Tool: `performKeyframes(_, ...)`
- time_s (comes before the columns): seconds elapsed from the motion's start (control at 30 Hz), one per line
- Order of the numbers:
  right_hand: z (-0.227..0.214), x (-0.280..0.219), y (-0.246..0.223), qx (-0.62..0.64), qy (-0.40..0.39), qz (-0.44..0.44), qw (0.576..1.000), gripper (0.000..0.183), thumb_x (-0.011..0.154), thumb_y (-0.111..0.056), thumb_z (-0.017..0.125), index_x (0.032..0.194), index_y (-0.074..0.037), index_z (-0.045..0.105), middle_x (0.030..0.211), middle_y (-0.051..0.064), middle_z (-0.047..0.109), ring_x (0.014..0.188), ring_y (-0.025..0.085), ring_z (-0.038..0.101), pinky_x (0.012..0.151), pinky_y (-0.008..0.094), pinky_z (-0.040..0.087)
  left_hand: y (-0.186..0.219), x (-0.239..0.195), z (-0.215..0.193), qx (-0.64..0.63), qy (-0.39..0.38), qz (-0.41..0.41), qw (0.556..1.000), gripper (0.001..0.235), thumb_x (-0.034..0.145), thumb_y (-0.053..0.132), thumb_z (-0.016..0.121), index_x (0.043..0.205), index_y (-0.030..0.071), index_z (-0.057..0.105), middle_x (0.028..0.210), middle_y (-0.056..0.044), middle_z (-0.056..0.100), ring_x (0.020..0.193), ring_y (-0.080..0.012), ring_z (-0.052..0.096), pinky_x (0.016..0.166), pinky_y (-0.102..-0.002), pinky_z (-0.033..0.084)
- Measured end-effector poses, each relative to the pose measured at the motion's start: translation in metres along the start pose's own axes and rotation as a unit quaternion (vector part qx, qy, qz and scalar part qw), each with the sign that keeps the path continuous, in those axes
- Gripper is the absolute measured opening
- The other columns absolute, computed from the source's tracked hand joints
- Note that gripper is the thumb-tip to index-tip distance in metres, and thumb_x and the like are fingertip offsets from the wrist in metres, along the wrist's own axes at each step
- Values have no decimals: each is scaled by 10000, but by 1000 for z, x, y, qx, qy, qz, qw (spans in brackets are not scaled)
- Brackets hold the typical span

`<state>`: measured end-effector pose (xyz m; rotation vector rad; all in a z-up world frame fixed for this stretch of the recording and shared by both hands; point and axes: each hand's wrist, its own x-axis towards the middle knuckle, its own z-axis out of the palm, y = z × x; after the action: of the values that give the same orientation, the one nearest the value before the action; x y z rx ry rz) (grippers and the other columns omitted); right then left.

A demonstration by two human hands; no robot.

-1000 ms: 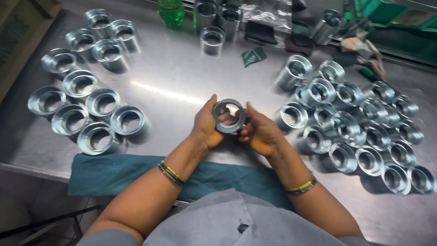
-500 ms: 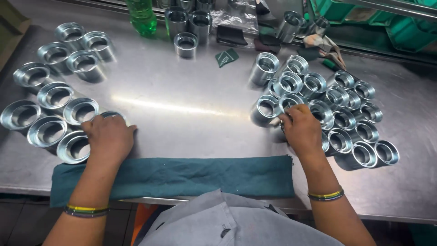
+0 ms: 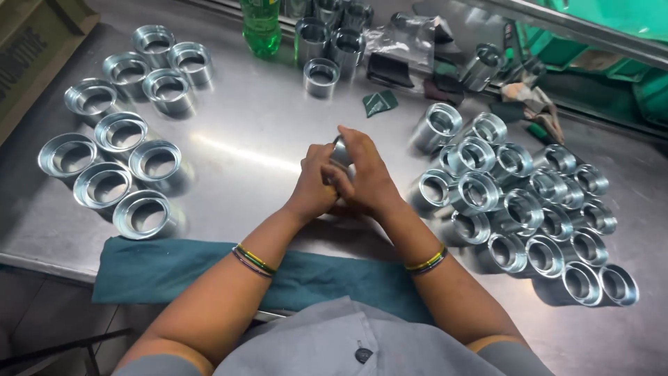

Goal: Inspecting and sorting metal rings at a workstation in a fabrication facility.

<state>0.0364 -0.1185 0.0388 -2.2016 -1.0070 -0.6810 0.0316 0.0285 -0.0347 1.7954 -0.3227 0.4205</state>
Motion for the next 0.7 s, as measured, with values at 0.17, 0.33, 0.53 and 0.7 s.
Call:
performKeyframes(0.17, 27, -21, 67, 693, -33, 495, 523, 591, 1032, -487, 676, 1321, 11, 548, 1109, 176, 668, 961, 295, 686, 770, 382, 573, 28, 2, -10, 53, -67, 7, 996, 644, 738, 7, 731, 1354, 89, 560, 1375, -166, 486, 1248, -395, 454, 1054, -457, 416)
performKeyframes(0.33, 17, -14, 46, 159, -33, 144, 976, 606, 1040, -405, 710, 1454, -1, 530, 1219, 169, 631, 1078, 300, 658, 882, 406, 540, 9, 9, -5, -6, -96, -38, 995, 643, 749, 32, 707, 1375, 93, 571, 1418, -163, 479, 1298, -374, 503, 1099, -430, 432)
performKeyframes(0.53, 3, 3, 32, 704, -56, 521, 480, 551, 950, -440, 564, 1297, -12, 595, 1154, 157, 687, 1024, 261, 705, 880, 402, 602, 11, 9, -7, -34, -104, -54, 992, 674, 777, 52, 686, 1427, 88, 512, 1400, -171, 474, 1289, -347, 529, 1086, -396, 467)
performKeyframes(0.7, 15, -10, 44, 656, -31, 510, 556, 451, 985, -478, 566, 1322, -181, 611, 1144, 68, 664, 983, 189, 665, 825, 347, 553, 10, 4, -5, -6, -96, -62, 993, 654, 784, 43, 690, 1413, 95, 520, 1419, -162, 453, 1294, -369, 483, 1078, -407, 472)
